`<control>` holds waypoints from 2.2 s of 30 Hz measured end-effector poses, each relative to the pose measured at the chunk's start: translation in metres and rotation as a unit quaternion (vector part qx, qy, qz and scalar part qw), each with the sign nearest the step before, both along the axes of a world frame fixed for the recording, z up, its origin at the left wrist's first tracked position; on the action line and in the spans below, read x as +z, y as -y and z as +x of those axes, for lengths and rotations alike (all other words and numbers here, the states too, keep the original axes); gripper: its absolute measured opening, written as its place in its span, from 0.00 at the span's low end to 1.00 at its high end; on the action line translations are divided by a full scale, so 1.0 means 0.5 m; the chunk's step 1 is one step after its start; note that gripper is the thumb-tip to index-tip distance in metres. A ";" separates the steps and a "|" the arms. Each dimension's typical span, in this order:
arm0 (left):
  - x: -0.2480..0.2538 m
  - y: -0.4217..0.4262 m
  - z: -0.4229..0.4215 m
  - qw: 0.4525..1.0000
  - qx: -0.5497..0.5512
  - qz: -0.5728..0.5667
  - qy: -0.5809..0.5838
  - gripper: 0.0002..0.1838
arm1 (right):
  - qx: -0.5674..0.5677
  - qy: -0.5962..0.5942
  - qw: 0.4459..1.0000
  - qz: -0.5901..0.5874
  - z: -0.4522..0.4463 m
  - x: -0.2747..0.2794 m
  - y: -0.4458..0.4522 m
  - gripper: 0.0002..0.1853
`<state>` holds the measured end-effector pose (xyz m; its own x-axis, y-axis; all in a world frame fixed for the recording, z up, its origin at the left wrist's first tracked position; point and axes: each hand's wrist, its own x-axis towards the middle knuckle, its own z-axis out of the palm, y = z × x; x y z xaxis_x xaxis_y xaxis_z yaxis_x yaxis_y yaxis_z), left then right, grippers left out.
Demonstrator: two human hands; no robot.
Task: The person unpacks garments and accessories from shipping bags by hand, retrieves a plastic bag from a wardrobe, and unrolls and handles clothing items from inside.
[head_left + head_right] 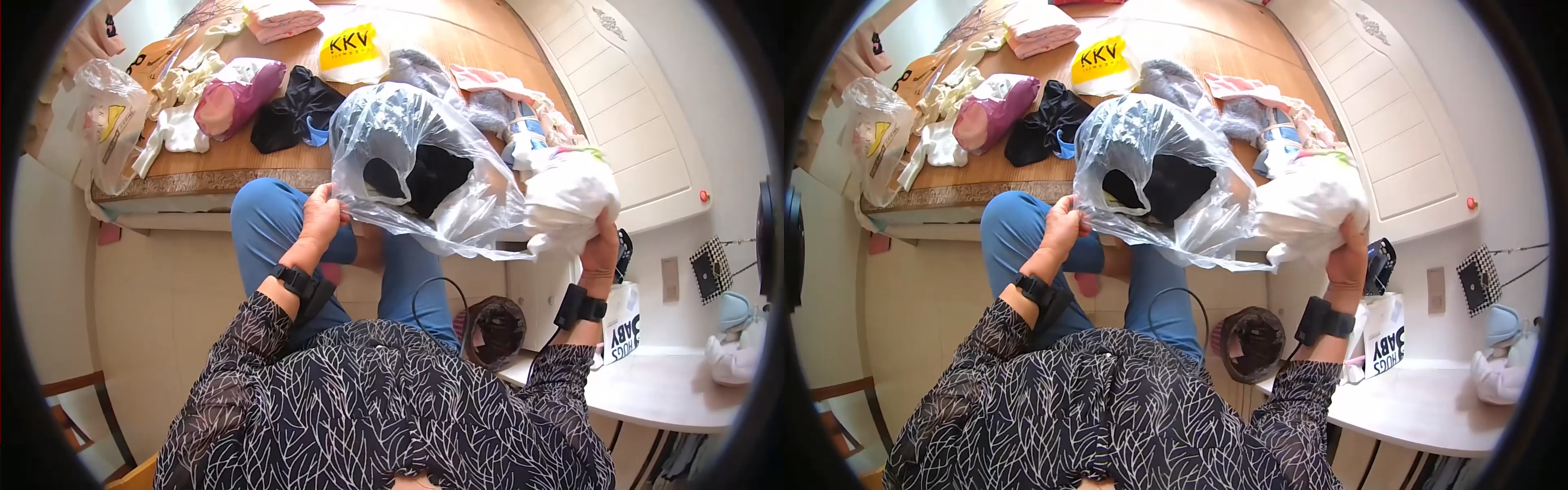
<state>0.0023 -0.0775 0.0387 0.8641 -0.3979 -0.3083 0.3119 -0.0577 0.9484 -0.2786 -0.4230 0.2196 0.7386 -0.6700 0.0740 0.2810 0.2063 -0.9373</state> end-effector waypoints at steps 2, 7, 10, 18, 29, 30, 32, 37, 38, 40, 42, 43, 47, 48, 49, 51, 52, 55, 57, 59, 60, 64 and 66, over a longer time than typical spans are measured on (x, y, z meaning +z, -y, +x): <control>-0.004 0.009 -0.002 0.982 0.038 0.073 0.171 0.21 | -0.028 0.081 0.993 0.080 0.008 0.017 -0.016 0.23; 0.096 0.028 -0.045 0.794 -0.025 0.176 0.581 0.29 | -0.082 0.020 0.993 0.085 0.038 -0.041 0.084 0.23; 0.092 0.060 -0.060 0.750 -0.141 0.193 0.617 0.31 | -0.076 -0.047 0.996 0.018 0.091 -0.057 0.108 0.22; 0.091 0.102 0.018 0.734 -0.178 0.240 0.610 0.04 | -0.046 -0.420 0.697 -0.579 0.290 -0.042 0.218 0.22; 0.468 0.015 0.146 0.866 -0.260 0.062 0.423 0.19 | 0.218 -0.250 0.762 -0.556 0.460 -0.145 -0.176 0.12; 0.478 0.006 0.144 0.857 -0.278 0.082 0.426 0.19 | 0.190 -0.310 0.785 -0.501 0.476 -0.160 -0.139 0.13; 0.479 -0.008 0.148 0.852 -0.275 0.119 0.429 0.18 | 0.144 -0.344 0.762 -0.529 0.493 -0.164 -0.090 0.18; 0.443 -0.019 0.167 0.877 -0.185 0.061 0.440 0.14 | 0.137 -0.332 0.815 -0.455 0.552 -0.136 -0.058 0.30; 0.439 -0.018 0.163 0.872 -0.161 0.074 0.456 0.13 | 0.142 -0.334 0.835 -0.413 0.557 -0.149 -0.053 0.31; 0.433 -0.013 0.149 0.860 -0.113 0.098 0.487 0.12 | 0.195 -0.363 0.729 -0.547 0.570 -0.139 -0.032 0.30; 0.425 0.000 0.136 0.857 -0.081 0.027 0.508 0.12 | 0.225 -0.342 0.695 -0.591 0.575 -0.147 -0.014 0.29; 0.421 0.005 0.129 0.854 -0.065 -0.007 0.517 0.12 | 0.232 -0.311 0.723 -0.572 0.574 -0.165 -0.012 0.28; 0.431 0.015 0.117 0.863 -0.019 0.005 0.505 0.11 | 0.232 -0.265 0.765 -0.539 0.539 -0.161 -0.081 0.27; 0.428 0.022 0.115 0.861 -0.010 -0.016 0.508 0.11 | 0.237 -0.308 0.741 -0.547 0.527 -0.135 -0.118 0.28; 0.425 0.026 0.111 0.860 0.001 -0.036 0.509 0.11 | 0.208 -0.298 0.740 -0.565 0.525 -0.163 -0.117 0.28; 0.425 0.030 0.100 0.870 -0.023 -0.008 0.492 0.11 | 0.182 -0.304 0.726 -0.590 0.512 -0.183 -0.130 0.28; 0.423 0.031 0.096 0.874 -0.035 0.007 0.484 0.11 | 0.181 -0.318 0.713 -0.598 0.500 -0.168 -0.158 0.29; 0.403 0.036 0.106 0.838 -0.018 0.008 0.545 0.12 | 0.223 -0.327 0.684 -0.613 0.492 -0.130 -0.149 0.29; 0.411 0.031 0.095 0.876 -0.033 0.001 0.482 0.12 | 0.308 -0.334 0.773 -0.443 0.507 -0.131 -0.092 0.28; 0.413 0.031 0.092 0.905 -0.052 -0.076 0.416 0.12 | 0.233 -0.229 0.905 -0.273 0.515 -0.177 0.018 0.28; 0.414 0.034 0.091 0.915 -0.061 -0.114 0.383 0.12 | 0.173 -0.290 0.867 -0.365 0.520 -0.128 0.021 0.27; 0.415 0.048 0.087 0.925 -0.086 -0.139 0.342 0.12 | 0.114 -0.284 0.883 -0.355 0.527 -0.101 0.005 0.26; 0.419 0.045 0.090 0.931 -0.122 -0.164 0.302 0.13 | 0.145 -0.290 0.886 -0.331 0.525 -0.098 -0.019 0.26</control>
